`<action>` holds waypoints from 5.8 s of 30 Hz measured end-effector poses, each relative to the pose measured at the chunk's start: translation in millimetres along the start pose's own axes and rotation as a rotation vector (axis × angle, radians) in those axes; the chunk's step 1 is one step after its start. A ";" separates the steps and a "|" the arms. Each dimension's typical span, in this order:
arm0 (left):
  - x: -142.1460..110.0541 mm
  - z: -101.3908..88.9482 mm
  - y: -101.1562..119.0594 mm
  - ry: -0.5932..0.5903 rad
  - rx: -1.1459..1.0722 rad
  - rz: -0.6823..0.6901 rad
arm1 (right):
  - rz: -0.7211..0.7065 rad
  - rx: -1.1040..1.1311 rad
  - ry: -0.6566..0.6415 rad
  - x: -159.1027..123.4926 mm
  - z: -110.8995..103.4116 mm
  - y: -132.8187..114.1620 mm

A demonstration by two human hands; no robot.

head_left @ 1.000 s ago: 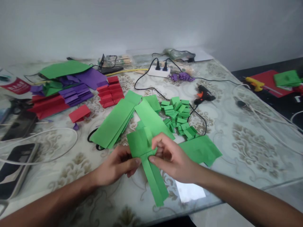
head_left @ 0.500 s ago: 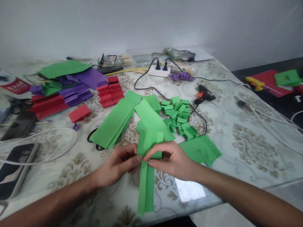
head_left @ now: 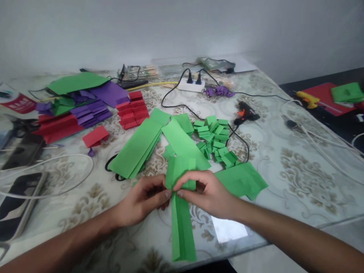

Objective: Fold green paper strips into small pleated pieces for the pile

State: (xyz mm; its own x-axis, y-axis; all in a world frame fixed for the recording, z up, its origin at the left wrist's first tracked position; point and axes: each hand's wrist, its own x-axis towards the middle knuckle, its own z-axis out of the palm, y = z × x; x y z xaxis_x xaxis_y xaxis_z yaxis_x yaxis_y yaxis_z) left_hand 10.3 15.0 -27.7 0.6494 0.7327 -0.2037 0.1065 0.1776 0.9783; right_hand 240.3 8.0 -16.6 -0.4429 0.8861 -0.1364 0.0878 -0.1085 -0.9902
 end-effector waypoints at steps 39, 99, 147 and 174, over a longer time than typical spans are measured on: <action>-10.9 2.0 -5.1 0.194 1.016 0.837 | 0.047 -0.083 -0.044 -6.6 0.4 -0.9; -13.1 6.2 -2.6 0.263 0.919 0.857 | -0.008 -0.134 -0.114 -8.4 -7.3 -10.1; -14.9 6.8 0.1 0.201 1.022 0.930 | 0.068 -0.109 -0.098 -10.3 -1.8 -6.5; -13.6 5.0 2.5 0.251 1.021 0.866 | 0.088 0.023 -0.092 -11.2 -1.1 -1.6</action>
State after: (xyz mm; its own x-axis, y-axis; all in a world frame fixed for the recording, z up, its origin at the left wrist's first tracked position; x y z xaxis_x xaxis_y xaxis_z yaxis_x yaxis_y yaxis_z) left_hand 5.6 2.2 -22.2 0.6505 0.4779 0.5903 0.3137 -0.8769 0.3643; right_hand 246.1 -1.3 -13.5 -0.5144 0.8277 -0.2241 0.1104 -0.1952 -0.9745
